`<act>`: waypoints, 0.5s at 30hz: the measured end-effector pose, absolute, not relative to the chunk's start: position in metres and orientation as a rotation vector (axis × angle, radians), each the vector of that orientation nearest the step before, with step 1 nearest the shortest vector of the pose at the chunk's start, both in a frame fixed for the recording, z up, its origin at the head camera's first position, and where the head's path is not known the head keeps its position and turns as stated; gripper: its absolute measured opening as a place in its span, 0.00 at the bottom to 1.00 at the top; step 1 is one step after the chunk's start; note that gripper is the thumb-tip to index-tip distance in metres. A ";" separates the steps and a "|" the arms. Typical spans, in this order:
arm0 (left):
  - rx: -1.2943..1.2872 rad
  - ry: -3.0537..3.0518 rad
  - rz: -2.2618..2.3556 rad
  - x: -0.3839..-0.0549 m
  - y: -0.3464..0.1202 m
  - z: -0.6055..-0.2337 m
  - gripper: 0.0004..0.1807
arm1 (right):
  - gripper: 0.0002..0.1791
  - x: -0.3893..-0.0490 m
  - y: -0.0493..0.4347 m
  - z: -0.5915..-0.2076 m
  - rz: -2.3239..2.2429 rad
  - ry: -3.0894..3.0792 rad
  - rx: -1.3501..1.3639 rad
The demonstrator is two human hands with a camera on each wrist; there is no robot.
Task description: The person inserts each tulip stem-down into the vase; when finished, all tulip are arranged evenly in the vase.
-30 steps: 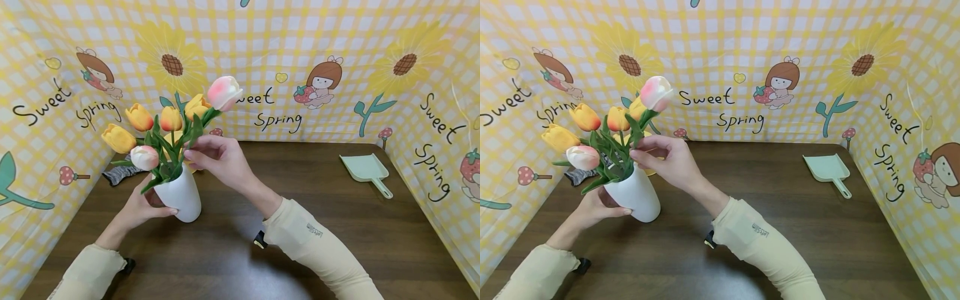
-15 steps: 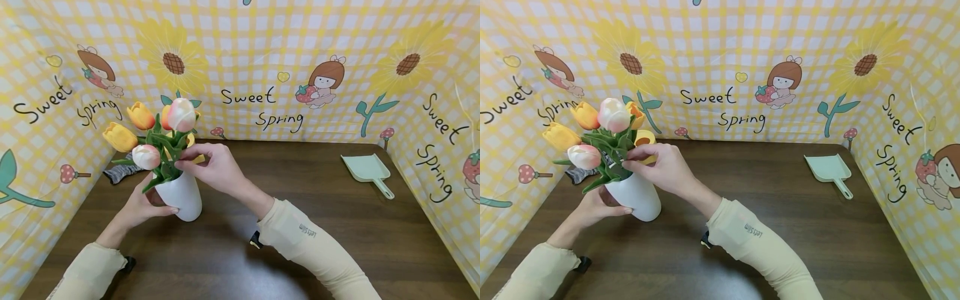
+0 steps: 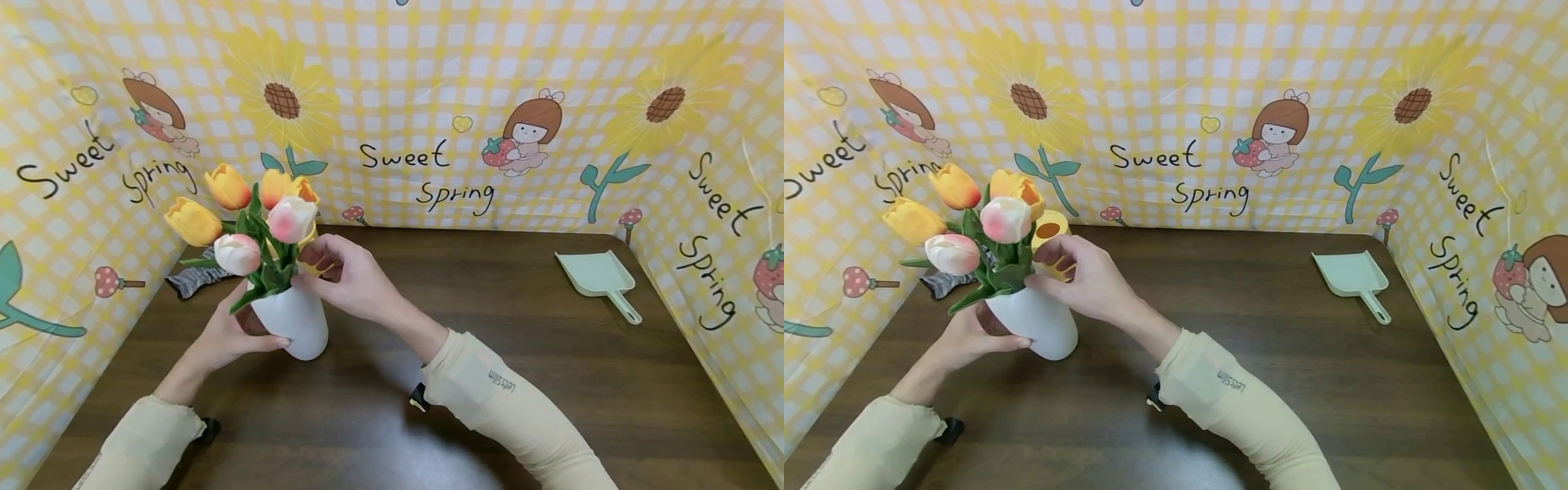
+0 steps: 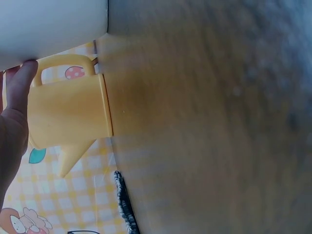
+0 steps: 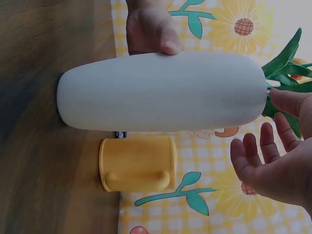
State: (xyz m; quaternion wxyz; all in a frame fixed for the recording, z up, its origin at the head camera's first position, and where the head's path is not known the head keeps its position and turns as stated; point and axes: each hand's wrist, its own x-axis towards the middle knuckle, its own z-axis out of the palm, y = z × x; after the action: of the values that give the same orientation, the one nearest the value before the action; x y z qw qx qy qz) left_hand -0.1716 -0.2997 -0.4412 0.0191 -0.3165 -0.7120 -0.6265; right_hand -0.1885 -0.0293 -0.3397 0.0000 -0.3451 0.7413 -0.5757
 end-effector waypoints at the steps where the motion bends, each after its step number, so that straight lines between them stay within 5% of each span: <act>1: -0.965 -2.227 -1.936 -0.171 -0.299 -0.441 0.59 | 0.16 -0.189 -0.027 -0.341 -1.824 2.304 -1.074; 11: -0.723 -2.383 -1.664 -0.147 -0.289 -0.412 0.61 | 0.12 -0.190 0.021 -0.338 -1.877 2.389 -1.218; 15: -0.728 -1.937 -1.548 -0.121 -0.263 -0.376 0.52 | 0.12 -0.192 0.055 -0.332 -1.765 2.692 -1.461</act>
State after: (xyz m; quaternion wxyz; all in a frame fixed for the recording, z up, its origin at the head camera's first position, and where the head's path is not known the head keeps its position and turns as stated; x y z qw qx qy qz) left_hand -0.1209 -0.2632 -0.3757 0.2750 -0.2709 -0.7207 -0.5758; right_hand -0.1916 0.0546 -0.3322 -0.1955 -0.4054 0.7468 -0.4897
